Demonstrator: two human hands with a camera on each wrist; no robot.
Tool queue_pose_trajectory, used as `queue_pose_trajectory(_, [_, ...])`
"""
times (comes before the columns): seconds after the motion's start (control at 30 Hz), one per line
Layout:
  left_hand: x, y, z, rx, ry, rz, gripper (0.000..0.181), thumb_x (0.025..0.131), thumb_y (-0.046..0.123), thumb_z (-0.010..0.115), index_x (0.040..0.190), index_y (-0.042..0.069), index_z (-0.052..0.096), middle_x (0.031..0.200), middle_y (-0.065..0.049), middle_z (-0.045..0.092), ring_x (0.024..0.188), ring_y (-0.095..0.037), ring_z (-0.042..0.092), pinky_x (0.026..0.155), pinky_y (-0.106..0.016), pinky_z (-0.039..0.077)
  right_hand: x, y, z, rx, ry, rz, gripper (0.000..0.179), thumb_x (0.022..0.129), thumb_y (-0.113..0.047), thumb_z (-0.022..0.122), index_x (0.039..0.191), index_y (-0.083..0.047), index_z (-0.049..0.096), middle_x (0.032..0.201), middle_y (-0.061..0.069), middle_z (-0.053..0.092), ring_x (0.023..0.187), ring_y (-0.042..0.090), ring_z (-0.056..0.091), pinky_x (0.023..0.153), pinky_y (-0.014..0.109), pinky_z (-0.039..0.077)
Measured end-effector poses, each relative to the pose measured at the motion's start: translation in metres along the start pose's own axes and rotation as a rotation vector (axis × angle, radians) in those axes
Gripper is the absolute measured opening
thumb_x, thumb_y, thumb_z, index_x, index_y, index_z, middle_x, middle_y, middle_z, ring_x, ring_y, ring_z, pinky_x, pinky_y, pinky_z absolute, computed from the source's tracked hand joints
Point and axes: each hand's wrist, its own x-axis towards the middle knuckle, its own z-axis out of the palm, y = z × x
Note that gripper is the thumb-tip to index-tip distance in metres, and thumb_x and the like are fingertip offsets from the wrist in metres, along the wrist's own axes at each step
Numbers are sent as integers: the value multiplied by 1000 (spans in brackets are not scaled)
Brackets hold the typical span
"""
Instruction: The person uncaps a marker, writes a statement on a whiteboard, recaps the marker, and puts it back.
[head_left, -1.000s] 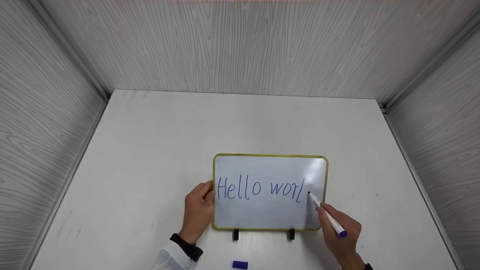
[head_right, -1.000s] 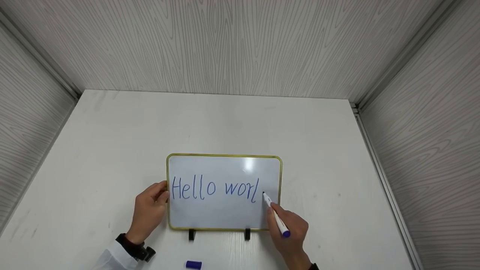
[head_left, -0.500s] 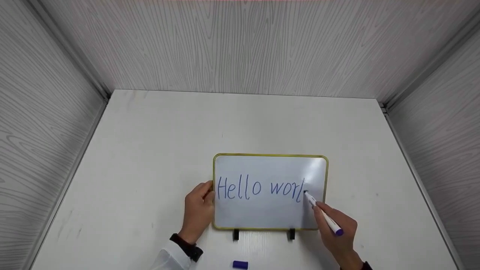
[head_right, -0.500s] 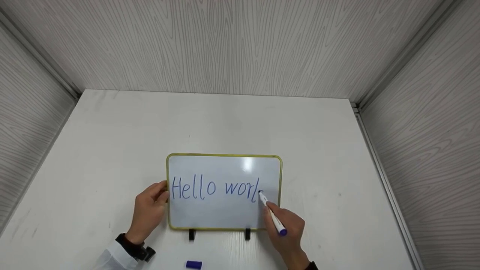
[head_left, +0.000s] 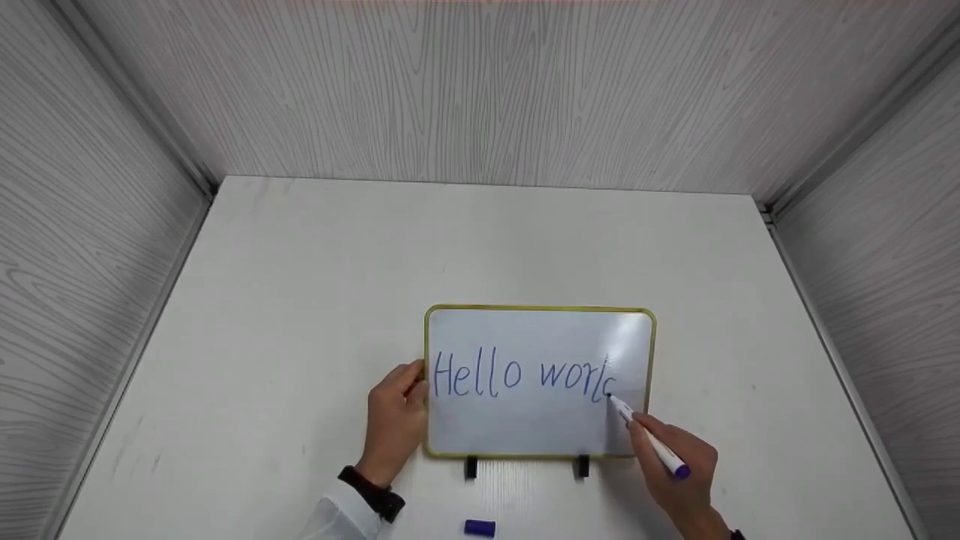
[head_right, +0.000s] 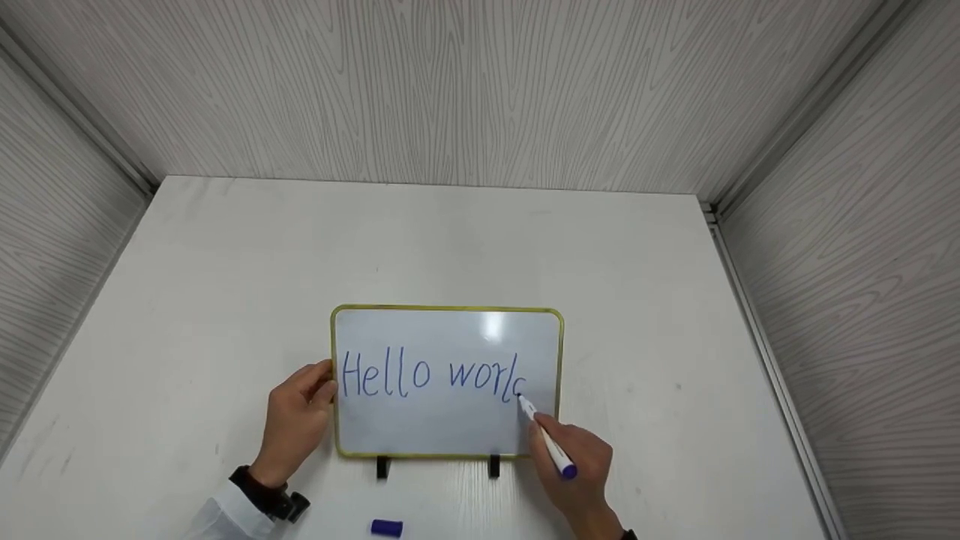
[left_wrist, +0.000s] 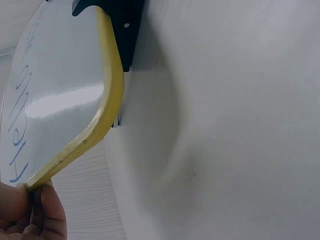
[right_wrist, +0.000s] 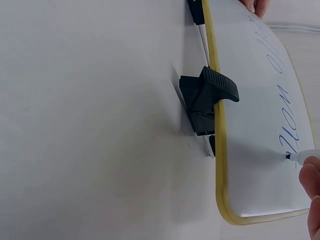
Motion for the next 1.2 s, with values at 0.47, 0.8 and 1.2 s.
queue_pose_trajectory(0.47, [-1,-1,1,27,-6,17,35,96,-15,60,130,-7,68,106,-9,71,93,-18,66,81,-35,58,33,9,1,6,51,-20,16,79,5,73,93,11,79,82,21,76,70,8,71,74,11,53])
queue_pose_trajectory(0.8, [0,0,2,16,-8,-3,36,97,-14,60,132,-9,66,108,-11,70,95,-19,65,82,-36,57,40,11,1,1,59,-26,15,79,6,74,92,11,79,83,22,76,74,8,74,76,12,53])
queue_pose_trajectory(1.2, [0,0,1,10,2,-7,36,98,-14,59,133,-9,66,107,-10,70,94,-19,66,81,-34,58,20,9,-3,44,7,16,18,75,12,74,92,10,79,81,21,76,78,4,74,75,12,54])
